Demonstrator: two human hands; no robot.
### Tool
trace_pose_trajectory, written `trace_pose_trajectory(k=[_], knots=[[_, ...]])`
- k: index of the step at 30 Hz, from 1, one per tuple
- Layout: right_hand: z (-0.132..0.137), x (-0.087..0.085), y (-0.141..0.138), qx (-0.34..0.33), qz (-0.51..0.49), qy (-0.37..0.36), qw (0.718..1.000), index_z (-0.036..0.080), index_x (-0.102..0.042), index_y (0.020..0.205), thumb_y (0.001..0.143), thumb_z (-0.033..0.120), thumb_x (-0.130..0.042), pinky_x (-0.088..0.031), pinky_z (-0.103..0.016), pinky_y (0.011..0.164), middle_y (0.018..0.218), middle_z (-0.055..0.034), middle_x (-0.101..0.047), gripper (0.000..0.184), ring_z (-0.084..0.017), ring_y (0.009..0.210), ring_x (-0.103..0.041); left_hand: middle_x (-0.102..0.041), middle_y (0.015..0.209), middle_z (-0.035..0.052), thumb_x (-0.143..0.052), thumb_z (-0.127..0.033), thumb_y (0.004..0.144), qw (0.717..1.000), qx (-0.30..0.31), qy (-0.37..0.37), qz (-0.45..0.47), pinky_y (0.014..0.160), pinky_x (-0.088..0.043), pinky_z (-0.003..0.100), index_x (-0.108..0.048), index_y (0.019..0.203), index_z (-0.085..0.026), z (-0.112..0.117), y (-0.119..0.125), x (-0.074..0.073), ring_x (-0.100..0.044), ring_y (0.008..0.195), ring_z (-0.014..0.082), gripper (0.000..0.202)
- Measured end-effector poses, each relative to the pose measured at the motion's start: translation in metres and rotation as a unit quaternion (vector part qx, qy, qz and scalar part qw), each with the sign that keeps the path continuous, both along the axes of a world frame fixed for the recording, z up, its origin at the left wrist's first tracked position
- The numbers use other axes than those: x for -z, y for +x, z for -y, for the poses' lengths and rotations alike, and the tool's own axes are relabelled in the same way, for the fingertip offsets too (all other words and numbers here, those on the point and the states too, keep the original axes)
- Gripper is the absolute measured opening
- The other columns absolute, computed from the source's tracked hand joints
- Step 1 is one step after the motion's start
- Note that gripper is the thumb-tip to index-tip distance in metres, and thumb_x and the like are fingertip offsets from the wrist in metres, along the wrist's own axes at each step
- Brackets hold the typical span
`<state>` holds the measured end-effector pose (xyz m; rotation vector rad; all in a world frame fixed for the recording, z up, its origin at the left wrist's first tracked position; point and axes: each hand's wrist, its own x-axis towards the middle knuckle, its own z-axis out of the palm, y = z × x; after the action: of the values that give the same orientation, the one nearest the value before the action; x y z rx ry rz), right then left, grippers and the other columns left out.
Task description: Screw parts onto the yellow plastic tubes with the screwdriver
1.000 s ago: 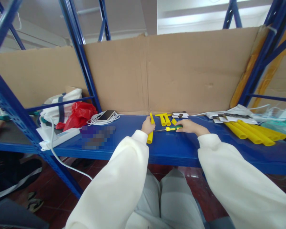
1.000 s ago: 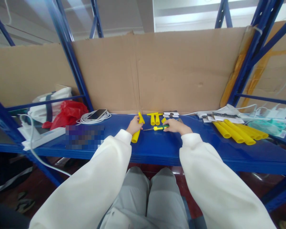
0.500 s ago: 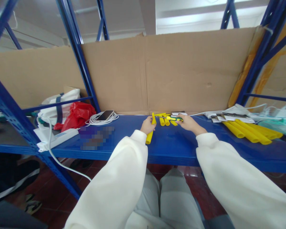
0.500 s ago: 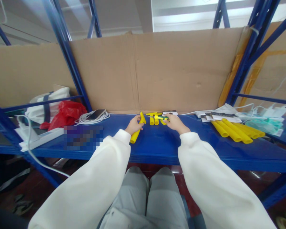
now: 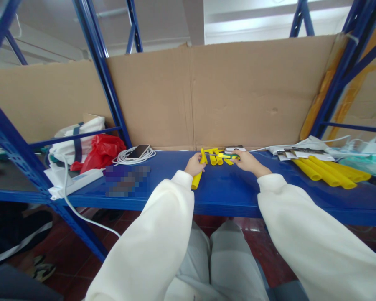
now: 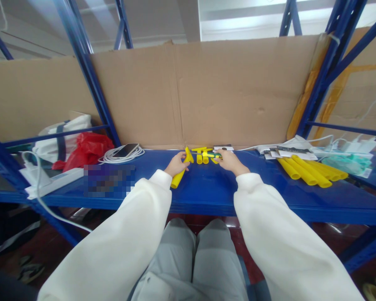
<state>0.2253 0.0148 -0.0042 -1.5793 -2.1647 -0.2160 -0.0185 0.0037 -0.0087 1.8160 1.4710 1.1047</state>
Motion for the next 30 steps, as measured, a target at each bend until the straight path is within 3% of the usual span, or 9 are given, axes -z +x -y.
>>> trace_pose_trajectory(k=[15, 30], knots=[[-0.0037, 0.0036, 0.0021, -0.015, -0.014, 0.033, 0.999, 0.016, -0.069, 0.123, 0.088, 0.022, -0.061, -0.054, -0.034, 0.087, 0.112, -0.0138, -0.076, 0.037, -0.026, 0.097, -0.072, -0.068, 0.13, 0.0118, -0.063, -0.002, 0.083, 1.0, 0.004, 0.002, -0.004, 0.051, -0.051, 0.016, -0.058, 0.129, -0.014, -0.0024, -0.0006, 0.002, -0.064, 0.049, 0.0042, 0.047], [-0.0078, 0.0071, 0.0035, -0.011, -0.006, 0.022, 1.0, 0.018, -0.066, 0.128, 0.09, 0.026, -0.061, -0.052, -0.034, 0.091, 0.12, -0.0141, -0.074, 0.04, -0.026, 0.103, -0.07, -0.067, 0.132, 0.0134, -0.064, -0.001, 0.082, 1.0, 0.012, -0.008, 0.022, 0.049, -0.05, 0.016, -0.058, 0.128, -0.013, -0.0026, 0.0001, 0.0009, -0.063, 0.048, 0.0039, 0.048]])
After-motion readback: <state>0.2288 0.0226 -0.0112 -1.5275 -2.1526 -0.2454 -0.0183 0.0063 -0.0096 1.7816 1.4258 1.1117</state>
